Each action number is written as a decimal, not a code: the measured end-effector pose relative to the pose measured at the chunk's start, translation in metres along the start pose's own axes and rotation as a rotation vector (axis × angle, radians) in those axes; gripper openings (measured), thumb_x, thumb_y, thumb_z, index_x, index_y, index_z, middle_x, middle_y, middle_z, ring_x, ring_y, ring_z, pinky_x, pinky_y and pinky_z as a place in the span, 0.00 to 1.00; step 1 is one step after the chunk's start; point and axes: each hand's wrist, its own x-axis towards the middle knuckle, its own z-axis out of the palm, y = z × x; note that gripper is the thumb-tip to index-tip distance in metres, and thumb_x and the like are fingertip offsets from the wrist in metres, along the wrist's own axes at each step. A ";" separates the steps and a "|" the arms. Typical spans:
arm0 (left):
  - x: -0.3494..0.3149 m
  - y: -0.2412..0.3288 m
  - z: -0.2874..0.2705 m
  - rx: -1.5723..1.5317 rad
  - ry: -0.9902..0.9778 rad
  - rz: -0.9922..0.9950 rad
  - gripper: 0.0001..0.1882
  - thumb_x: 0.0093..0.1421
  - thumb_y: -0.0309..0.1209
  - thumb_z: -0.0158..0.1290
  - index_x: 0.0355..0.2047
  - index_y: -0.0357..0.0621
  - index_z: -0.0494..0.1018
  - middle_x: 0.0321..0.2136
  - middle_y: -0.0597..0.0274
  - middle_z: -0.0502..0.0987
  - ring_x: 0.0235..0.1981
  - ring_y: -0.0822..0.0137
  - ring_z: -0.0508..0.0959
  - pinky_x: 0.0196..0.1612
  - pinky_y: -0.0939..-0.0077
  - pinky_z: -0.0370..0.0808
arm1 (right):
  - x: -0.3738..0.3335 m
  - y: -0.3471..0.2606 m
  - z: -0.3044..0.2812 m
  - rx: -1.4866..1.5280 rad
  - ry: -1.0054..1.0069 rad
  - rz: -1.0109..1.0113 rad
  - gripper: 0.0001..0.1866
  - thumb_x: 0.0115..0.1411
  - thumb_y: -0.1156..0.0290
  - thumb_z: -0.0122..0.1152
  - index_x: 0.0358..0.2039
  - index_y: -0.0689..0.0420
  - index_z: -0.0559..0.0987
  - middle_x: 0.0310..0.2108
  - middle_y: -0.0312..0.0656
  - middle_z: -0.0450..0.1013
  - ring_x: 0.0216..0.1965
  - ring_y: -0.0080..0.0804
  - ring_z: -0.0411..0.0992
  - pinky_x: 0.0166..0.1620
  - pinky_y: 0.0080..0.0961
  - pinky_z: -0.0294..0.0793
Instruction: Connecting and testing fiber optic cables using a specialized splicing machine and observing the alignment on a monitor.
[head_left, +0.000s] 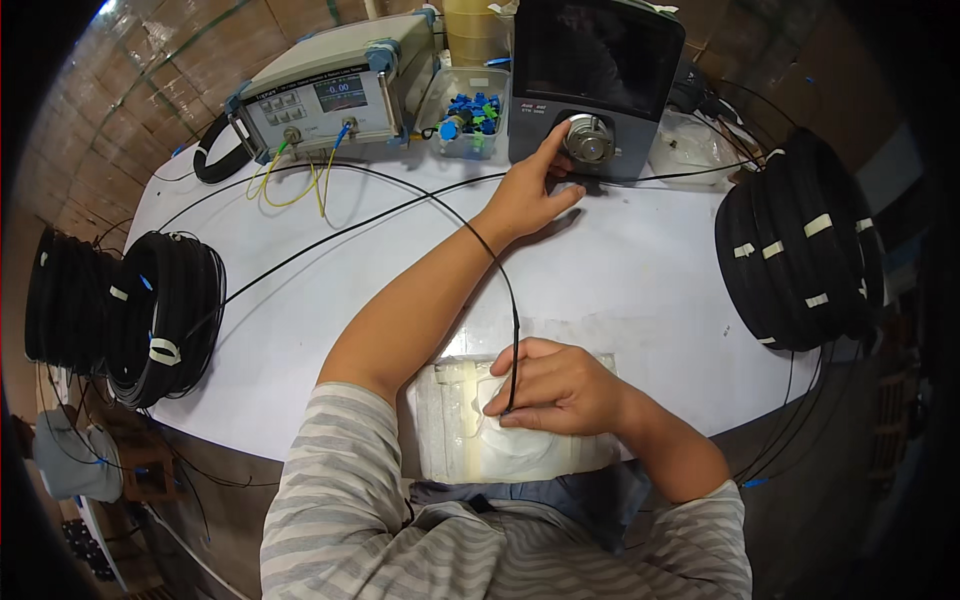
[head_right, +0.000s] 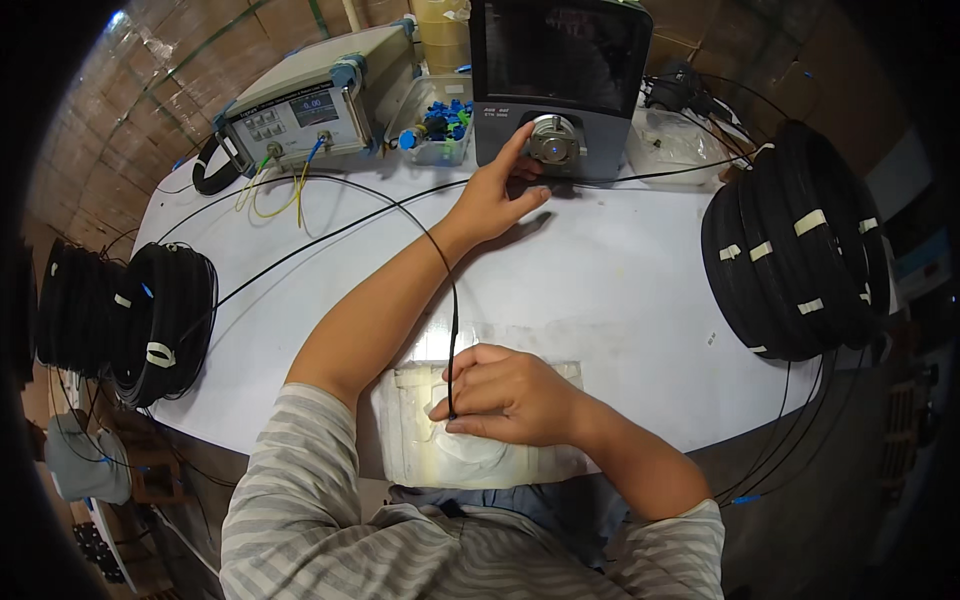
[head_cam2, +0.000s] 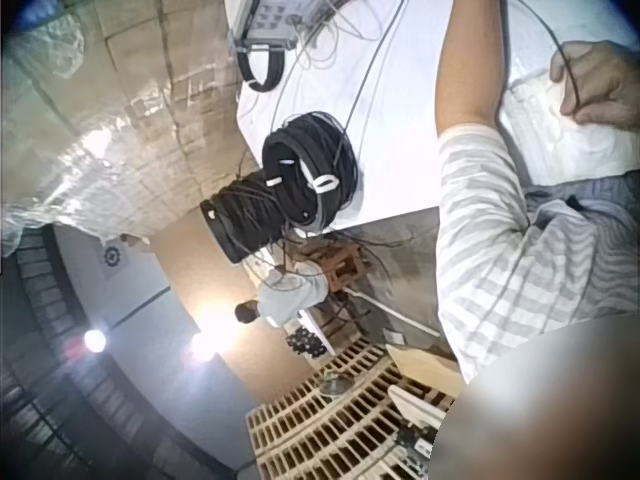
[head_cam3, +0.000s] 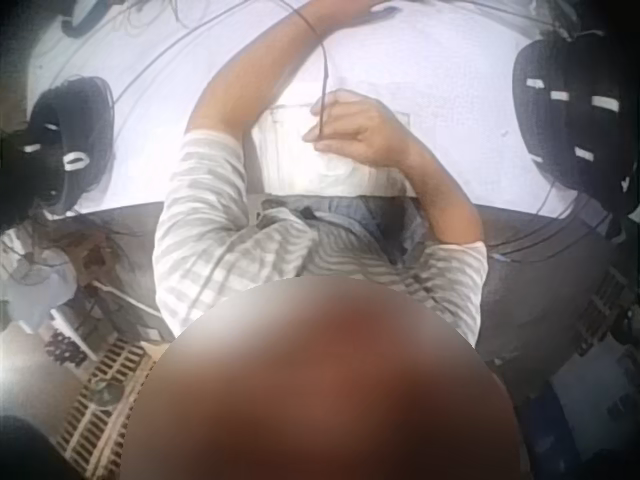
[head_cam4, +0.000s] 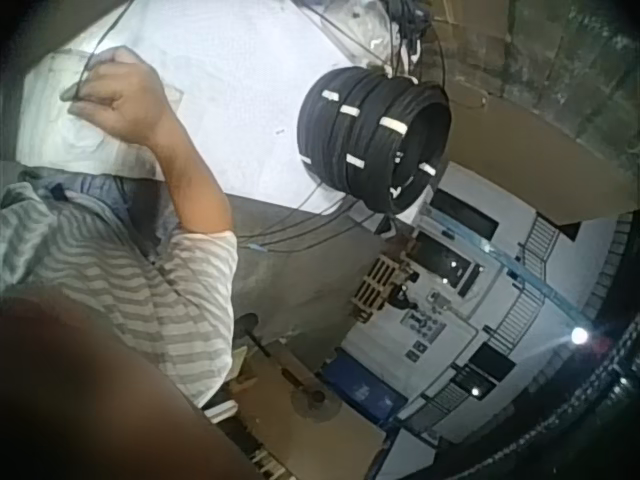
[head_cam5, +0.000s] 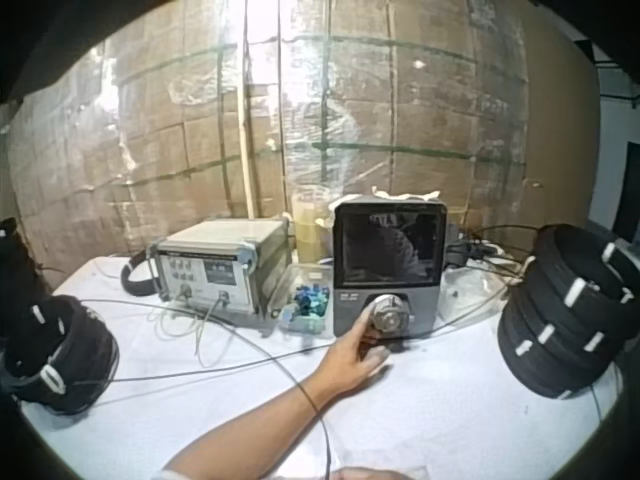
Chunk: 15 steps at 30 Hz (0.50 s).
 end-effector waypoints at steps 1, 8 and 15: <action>0.000 -0.001 0.000 -0.013 0.002 -0.004 0.52 0.61 0.35 0.67 0.80 0.55 0.48 0.48 0.51 0.81 0.54 0.57 0.81 0.62 0.62 0.73 | 0.000 0.000 0.000 -0.017 0.021 0.018 0.09 0.61 0.68 0.74 0.40 0.55 0.90 0.37 0.33 0.84 0.47 0.37 0.76 0.54 0.31 0.78; -0.001 -0.001 0.000 0.006 0.018 0.007 0.52 0.60 0.36 0.66 0.79 0.55 0.48 0.47 0.50 0.81 0.52 0.55 0.81 0.59 0.63 0.75 | 0.000 -0.004 -0.003 0.058 0.006 0.085 0.10 0.60 0.71 0.75 0.42 0.58 0.90 0.37 0.37 0.84 0.50 0.40 0.77 0.56 0.36 0.78; 0.000 0.001 0.001 0.016 0.005 -0.006 0.52 0.61 0.36 0.67 0.80 0.55 0.48 0.48 0.51 0.81 0.55 0.56 0.81 0.61 0.62 0.73 | -0.002 -0.002 -0.001 0.029 0.026 0.045 0.10 0.60 0.70 0.75 0.42 0.57 0.89 0.35 0.34 0.82 0.47 0.36 0.76 0.51 0.31 0.78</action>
